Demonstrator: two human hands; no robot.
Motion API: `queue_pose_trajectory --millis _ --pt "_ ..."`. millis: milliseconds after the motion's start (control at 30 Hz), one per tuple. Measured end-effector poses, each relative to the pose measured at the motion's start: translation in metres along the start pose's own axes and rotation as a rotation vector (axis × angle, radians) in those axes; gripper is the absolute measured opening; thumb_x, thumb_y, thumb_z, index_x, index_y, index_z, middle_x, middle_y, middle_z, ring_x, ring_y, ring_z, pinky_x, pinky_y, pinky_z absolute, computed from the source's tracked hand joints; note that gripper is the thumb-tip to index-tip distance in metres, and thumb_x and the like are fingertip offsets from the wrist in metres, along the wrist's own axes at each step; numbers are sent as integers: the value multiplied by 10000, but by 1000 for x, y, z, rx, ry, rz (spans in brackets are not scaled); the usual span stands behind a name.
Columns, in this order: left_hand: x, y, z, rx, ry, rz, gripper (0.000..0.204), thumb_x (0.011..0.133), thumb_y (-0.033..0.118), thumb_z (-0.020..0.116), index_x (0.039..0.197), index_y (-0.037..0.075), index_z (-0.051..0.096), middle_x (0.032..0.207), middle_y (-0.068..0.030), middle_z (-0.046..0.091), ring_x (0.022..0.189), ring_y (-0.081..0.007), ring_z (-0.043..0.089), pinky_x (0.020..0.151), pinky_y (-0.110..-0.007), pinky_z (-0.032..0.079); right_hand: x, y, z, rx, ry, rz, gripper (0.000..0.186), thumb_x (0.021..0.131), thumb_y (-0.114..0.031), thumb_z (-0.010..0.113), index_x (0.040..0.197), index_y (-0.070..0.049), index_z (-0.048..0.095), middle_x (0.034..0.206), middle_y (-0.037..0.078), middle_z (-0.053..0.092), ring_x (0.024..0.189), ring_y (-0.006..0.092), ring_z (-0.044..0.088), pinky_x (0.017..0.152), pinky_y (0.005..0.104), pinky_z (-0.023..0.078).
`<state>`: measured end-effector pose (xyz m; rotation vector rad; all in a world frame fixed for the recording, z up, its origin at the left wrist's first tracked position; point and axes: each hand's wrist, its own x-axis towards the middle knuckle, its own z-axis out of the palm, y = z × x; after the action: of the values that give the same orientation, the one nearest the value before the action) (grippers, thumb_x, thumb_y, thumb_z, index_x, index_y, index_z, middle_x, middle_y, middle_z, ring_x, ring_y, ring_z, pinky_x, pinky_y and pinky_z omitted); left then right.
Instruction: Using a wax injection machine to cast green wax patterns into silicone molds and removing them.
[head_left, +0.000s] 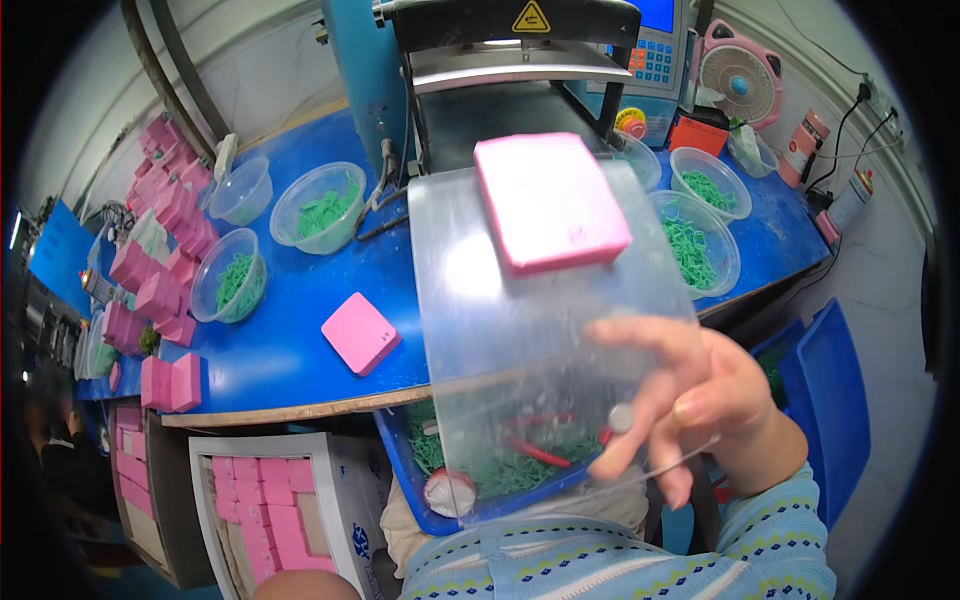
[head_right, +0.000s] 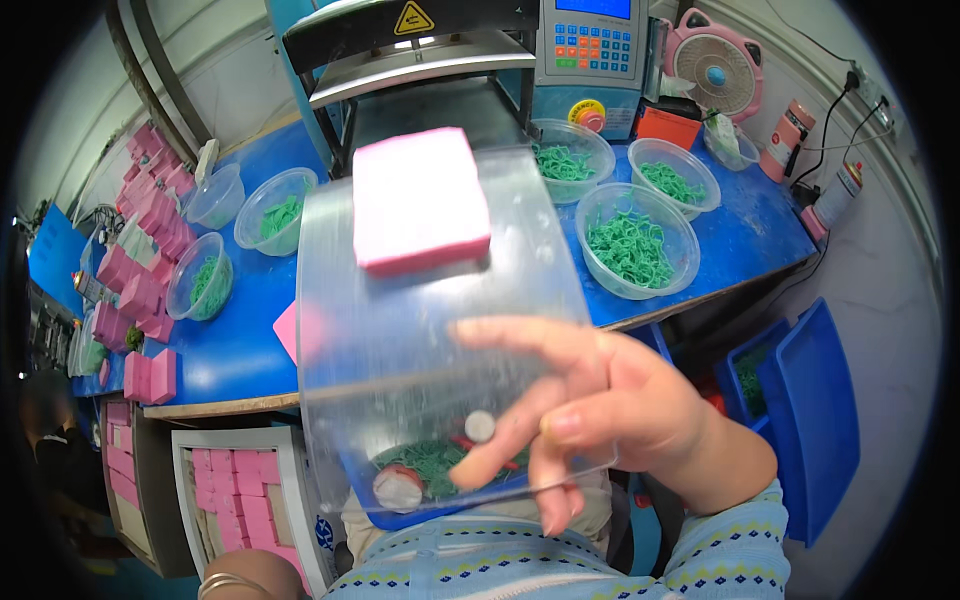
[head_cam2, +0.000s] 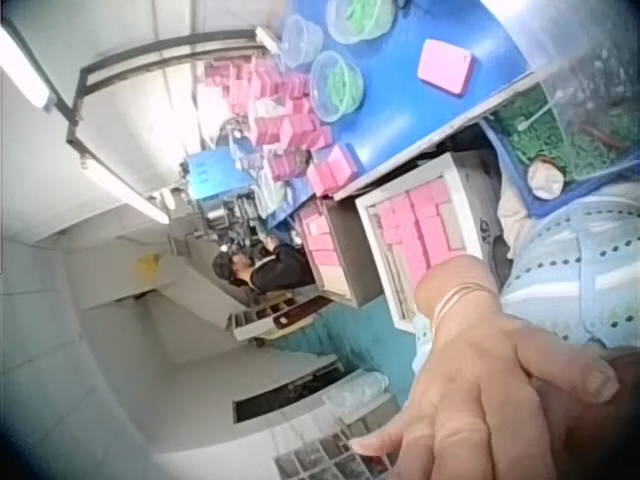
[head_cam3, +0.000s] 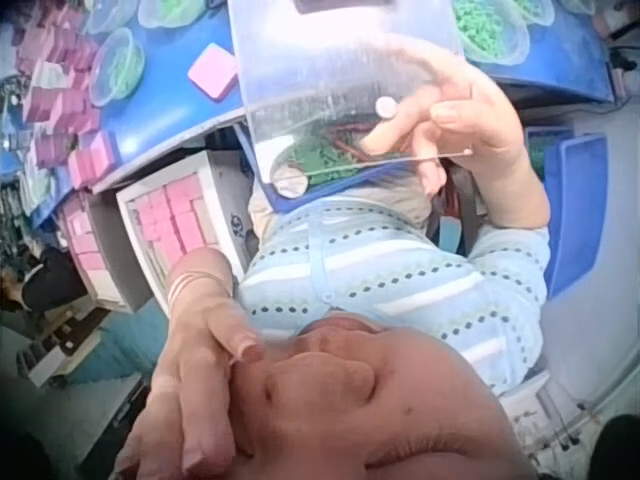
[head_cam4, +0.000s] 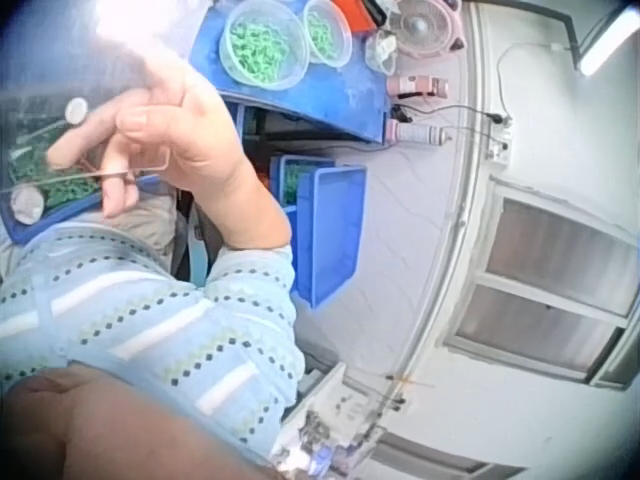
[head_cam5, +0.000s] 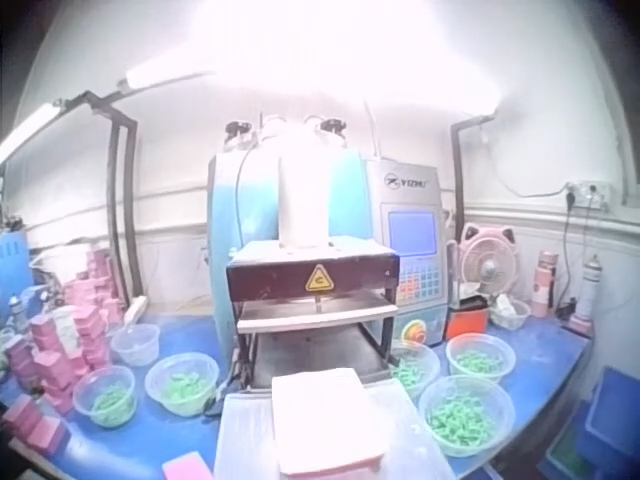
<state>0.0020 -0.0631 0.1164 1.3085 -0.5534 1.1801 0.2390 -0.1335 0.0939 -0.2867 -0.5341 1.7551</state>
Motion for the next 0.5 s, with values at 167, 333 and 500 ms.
queue_pose_trajectory --millis 167,333,500 --pt "3 -3 18 -94 -77 -61 492 885 419 471 1168 17 497 1166 -171 524 1146 -246 464 933 -256 349 12 -17 4 66 -102 -75 715 808 -9 368 1353 55 -91 1073 484 404 627 399 634 573 374 551" --pt "5 -11 26 -166 -102 -125 472 886 409 474 1143 15 507 1139 -167 532 1115 -241 476 910 -256 358 35 -36 1 -7 -66 -93 658 817 -79 358 1339 102 -1 1055 433 462 581 321 634 507 318 544" --pt "2 -22 34 -269 -93 -201 454 886 400 477 1118 12 516 1112 -163 541 1085 -237 488 887 -256 367 35 -54 1 -162 40 -154 579 867 -140 296 1343 111 85 1085 375 496 547 241 622 519 275 559"
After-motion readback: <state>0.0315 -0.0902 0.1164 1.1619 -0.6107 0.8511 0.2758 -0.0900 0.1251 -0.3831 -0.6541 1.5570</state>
